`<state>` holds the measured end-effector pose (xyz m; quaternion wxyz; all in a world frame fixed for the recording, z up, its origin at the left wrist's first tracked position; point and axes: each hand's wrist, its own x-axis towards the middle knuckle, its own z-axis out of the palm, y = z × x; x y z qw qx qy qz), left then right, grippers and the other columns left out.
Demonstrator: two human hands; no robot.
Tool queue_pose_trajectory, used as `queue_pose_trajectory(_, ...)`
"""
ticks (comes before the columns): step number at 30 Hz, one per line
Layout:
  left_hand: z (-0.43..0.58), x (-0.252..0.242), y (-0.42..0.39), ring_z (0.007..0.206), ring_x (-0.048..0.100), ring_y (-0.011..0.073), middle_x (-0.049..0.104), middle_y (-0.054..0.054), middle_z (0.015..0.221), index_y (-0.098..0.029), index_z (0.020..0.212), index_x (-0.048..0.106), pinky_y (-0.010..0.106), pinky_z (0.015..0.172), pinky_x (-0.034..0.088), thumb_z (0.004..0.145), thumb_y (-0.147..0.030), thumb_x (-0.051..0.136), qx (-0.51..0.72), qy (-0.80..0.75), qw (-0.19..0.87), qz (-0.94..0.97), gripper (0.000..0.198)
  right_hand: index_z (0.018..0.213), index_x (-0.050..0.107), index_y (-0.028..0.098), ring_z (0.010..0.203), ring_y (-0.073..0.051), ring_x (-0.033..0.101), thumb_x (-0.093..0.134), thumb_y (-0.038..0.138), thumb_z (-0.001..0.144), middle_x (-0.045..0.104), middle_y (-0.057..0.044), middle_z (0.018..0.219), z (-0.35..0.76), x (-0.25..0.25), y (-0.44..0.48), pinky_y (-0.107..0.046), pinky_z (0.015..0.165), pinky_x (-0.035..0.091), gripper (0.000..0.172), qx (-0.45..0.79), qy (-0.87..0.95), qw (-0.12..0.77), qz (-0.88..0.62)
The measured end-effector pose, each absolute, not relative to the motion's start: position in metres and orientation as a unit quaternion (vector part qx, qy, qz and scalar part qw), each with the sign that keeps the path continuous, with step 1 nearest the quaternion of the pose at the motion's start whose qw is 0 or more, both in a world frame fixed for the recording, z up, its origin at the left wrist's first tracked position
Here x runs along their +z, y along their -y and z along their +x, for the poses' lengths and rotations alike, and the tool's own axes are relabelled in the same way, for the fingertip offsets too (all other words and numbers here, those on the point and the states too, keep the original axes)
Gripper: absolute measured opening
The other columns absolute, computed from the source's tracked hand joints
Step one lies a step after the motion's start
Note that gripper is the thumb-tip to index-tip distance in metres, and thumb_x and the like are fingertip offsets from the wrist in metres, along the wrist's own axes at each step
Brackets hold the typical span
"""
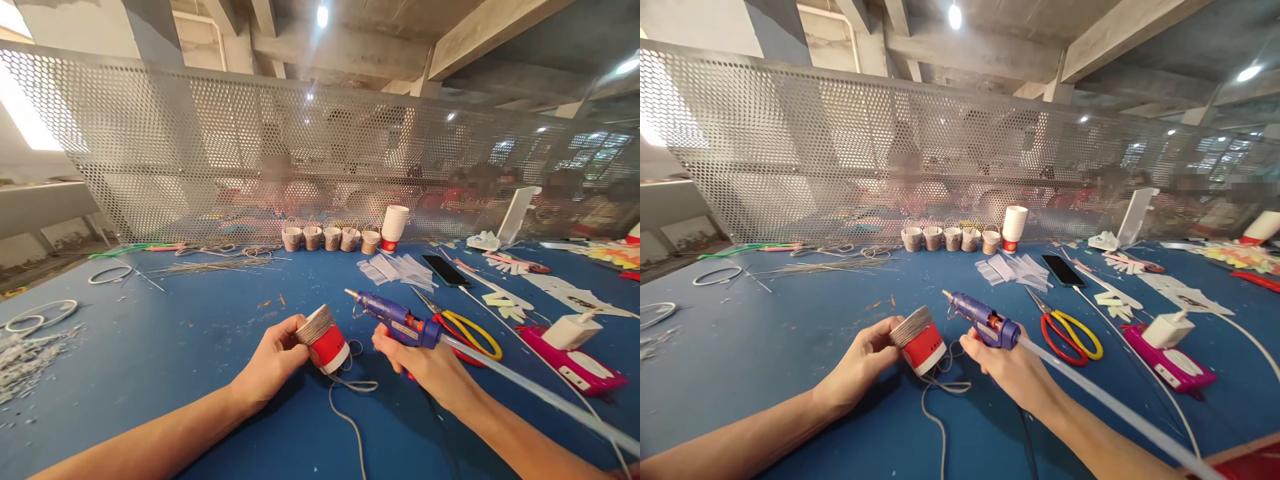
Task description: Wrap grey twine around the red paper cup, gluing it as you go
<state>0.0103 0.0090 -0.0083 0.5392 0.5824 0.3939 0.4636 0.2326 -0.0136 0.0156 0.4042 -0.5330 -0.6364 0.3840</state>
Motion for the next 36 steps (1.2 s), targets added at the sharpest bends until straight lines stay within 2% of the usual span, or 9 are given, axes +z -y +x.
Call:
queue_pose_trajectory(2, 0.011, -0.007, -0.006, 0.065, 0.052, 0.0129, 0.057, -0.002, 0.066, -0.016, 0.065, 0.054, 0.024, 0.064, 0.042, 0.068, -0.017, 0.06, 0.454, -0.387, 0.521, 0.61, 0.007, 0.078, 0.058, 0.02, 0.06, -0.014, 0.056, 0.061, 0.04, 0.074, 0.059, 0.001, 0.07, 0.224, 0.012, 0.01, -0.025, 0.059, 0.047, 0.021, 0.374, 0.623, 0.452, -0.518)
queue_pose_trajectory(4, 0.011, -0.006, -0.004, 0.067, 0.051, 0.0133, 0.056, -0.001, 0.069, -0.016, 0.066, 0.055, 0.025, 0.064, 0.042, 0.071, -0.018, 0.059, 0.44, -0.385, 0.497, 0.641, 0.007, 0.082, 0.06, 0.019, 0.067, -0.015, 0.059, 0.062, 0.035, 0.074, 0.062, -0.001, 0.078, 0.215, 0.01, 0.006, -0.026, 0.066, 0.049, 0.019, 0.375, 0.628, 0.474, -0.491)
queue_pose_trajectory(7, 0.012, -0.004, -0.001, 0.07, 0.051, 0.014, 0.056, 0.0, 0.073, -0.016, 0.068, 0.055, 0.025, 0.067, 0.042, 0.073, -0.018, 0.056, 0.42, -0.386, 0.468, 0.675, 0.006, 0.086, 0.061, 0.019, 0.066, -0.014, 0.058, 0.063, 0.032, 0.075, 0.06, 0.001, 0.074, 0.207, 0.008, 0.003, -0.026, 0.064, 0.049, 0.016, 0.382, 0.636, 0.478, -0.47)
queue_pose_trajectory(14, 0.017, -0.004, 0.003, 0.072, 0.051, 0.0146, 0.056, 0.001, 0.074, -0.016, 0.07, 0.056, 0.026, 0.069, 0.043, 0.077, -0.021, 0.055, 0.401, -0.38, 0.463, 0.693, 0.009, 0.076, 0.056, 0.019, 0.059, -0.011, 0.05, 0.06, 0.024, 0.076, 0.055, 0.004, 0.066, 0.203, 0.004, 0.004, -0.022, 0.056, 0.045, 0.007, 0.384, 0.638, 0.49, -0.453)
queue_pose_trajectory(17, 0.019, -0.005, 0.002, 0.071, 0.052, 0.0147, 0.057, 0.001, 0.074, -0.016, 0.071, 0.056, 0.027, 0.069, 0.044, 0.076, -0.02, 0.055, 0.403, -0.379, 0.483, 0.679, 0.007, 0.074, 0.054, 0.019, 0.057, -0.011, 0.048, 0.06, 0.026, 0.075, 0.053, 0.004, 0.065, 0.202, -0.002, 0.0, -0.023, 0.055, 0.044, 0.01, 0.387, 0.625, 0.503, -0.454)
queue_pose_trajectory(22, 0.019, -0.001, 0.002, 0.07, 0.053, 0.0144, 0.057, 0.0, 0.072, -0.015, 0.069, 0.057, 0.026, 0.067, 0.044, 0.074, -0.02, 0.058, 0.421, -0.379, 0.506, 0.651, 0.007, 0.075, 0.055, 0.022, 0.067, -0.016, 0.059, 0.062, 0.033, 0.07, 0.06, 0.001, 0.07, 0.207, -0.005, -0.005, -0.027, 0.063, 0.05, 0.014, 0.387, 0.588, 0.538, -0.463)
queue_pose_trajectory(27, 0.011, -0.001, 0.002, 0.068, 0.053, 0.0131, 0.058, -0.001, 0.07, -0.015, 0.067, 0.057, 0.024, 0.065, 0.043, 0.072, -0.019, 0.061, 0.446, -0.373, 0.54, 0.608, 0.007, 0.076, 0.057, 0.023, 0.079, -0.021, 0.063, 0.057, 0.039, 0.072, 0.065, -0.002, 0.075, 0.215, 0.002, -0.009, -0.029, 0.069, 0.05, 0.017, 0.349, 0.613, 0.486, -0.517)
queue_pose_trajectory(32, 0.001, 0.002, -0.001, 0.067, 0.053, 0.0123, 0.061, -0.001, 0.069, -0.016, 0.066, 0.06, 0.023, 0.064, 0.044, 0.069, -0.014, 0.062, 0.486, -0.342, 0.556, 0.581, 0.003, 0.07, 0.056, 0.021, 0.064, -0.019, 0.059, 0.054, 0.041, 0.07, 0.061, -0.001, 0.065, 0.225, 0.0, -0.028, -0.028, 0.056, 0.045, 0.021, 0.283, 0.596, 0.48, -0.579)
queue_pose_trajectory(36, -0.011, 0.028, -0.008, 0.062, 0.052, 0.0121, 0.059, -0.002, 0.061, -0.017, 0.063, 0.061, 0.023, 0.062, 0.043, 0.064, -0.014, 0.063, 0.567, -0.35, 0.507, 0.547, 0.004, 0.065, 0.054, 0.02, 0.05, -0.015, 0.048, 0.054, 0.035, 0.066, 0.052, 0.002, 0.054, 0.235, -0.001, -0.05, -0.026, 0.048, 0.037, 0.016, 0.26, 0.576, 0.485, -0.605)
